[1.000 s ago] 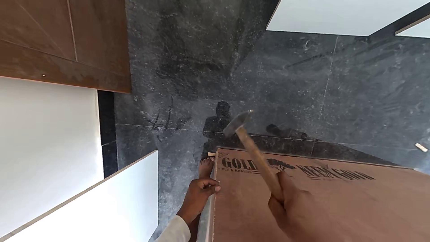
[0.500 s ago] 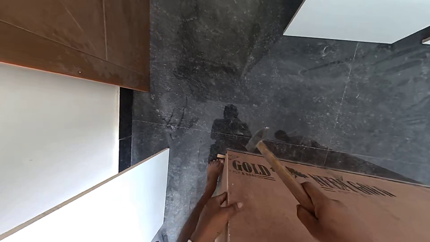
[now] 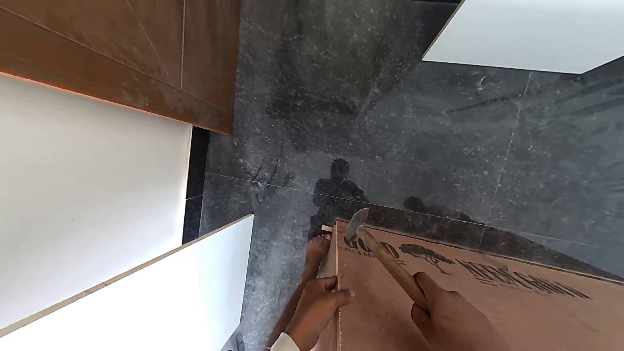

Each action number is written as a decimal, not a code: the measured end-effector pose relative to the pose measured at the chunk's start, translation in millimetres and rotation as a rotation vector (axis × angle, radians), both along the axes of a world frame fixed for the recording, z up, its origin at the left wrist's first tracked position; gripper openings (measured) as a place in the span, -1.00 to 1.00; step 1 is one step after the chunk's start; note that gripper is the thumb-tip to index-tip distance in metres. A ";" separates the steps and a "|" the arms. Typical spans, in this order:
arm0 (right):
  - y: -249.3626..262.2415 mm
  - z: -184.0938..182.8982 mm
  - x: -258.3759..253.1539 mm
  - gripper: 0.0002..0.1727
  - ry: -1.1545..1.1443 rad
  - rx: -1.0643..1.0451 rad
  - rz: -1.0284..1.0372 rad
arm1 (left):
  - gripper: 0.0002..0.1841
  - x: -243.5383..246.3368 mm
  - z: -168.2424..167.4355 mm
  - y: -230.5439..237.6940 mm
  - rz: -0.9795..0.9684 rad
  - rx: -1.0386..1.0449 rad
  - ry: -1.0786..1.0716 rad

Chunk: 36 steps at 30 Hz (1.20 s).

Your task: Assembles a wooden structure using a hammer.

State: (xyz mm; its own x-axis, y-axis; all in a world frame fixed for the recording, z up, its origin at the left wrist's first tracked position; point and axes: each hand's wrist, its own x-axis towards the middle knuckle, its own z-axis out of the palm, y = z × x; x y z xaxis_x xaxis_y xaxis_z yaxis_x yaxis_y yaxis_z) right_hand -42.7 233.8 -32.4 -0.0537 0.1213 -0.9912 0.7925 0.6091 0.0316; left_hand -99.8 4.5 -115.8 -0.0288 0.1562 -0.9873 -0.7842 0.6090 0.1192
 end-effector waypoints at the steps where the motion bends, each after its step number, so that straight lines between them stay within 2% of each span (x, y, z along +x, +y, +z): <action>1: -1.4 -0.8 0.8 -0.54 -0.005 -0.004 0.008 | -0.61 0.3 0.3 -0.5 0.006 0.000 0.001; 9: -2.3 -2.8 -6.4 -0.51 -0.032 -0.031 0.089 | -0.61 1.2 -0.4 0.9 0.054 -0.004 0.004; 16: 3.4 -29.1 -73.4 -0.58 0.067 -0.058 0.397 | -0.61 3.0 0.5 -0.3 0.105 -0.001 0.008; 21: -2.8 -33.9 -81.1 -0.57 0.077 -0.067 0.367 | -0.59 3.7 1.3 0.2 0.085 0.000 0.012; 27: 16.8 -27.3 -38.9 -0.60 0.096 -0.023 0.195 | -0.49 3.5 4.3 4.0 0.005 -0.010 -0.053; 33: 25.3 -30.6 -28.0 -0.60 0.057 0.006 0.243 | -0.62 -2.0 4.7 5.4 -0.019 -0.005 -0.057; 36: 15.5 -36.9 -41.3 -0.54 0.068 -0.064 0.267 | -0.64 -1.4 5.6 4.2 0.001 -0.004 -0.042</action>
State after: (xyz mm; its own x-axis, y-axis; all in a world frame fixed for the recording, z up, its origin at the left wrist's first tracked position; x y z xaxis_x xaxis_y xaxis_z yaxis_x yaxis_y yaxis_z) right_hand -84.1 249.3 -69.3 -0.1421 0.0312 -0.9894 0.6022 0.7960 -0.0614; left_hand -101.2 8.7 -110.2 0.0126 0.1520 -0.9883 -0.7890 0.6087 0.0835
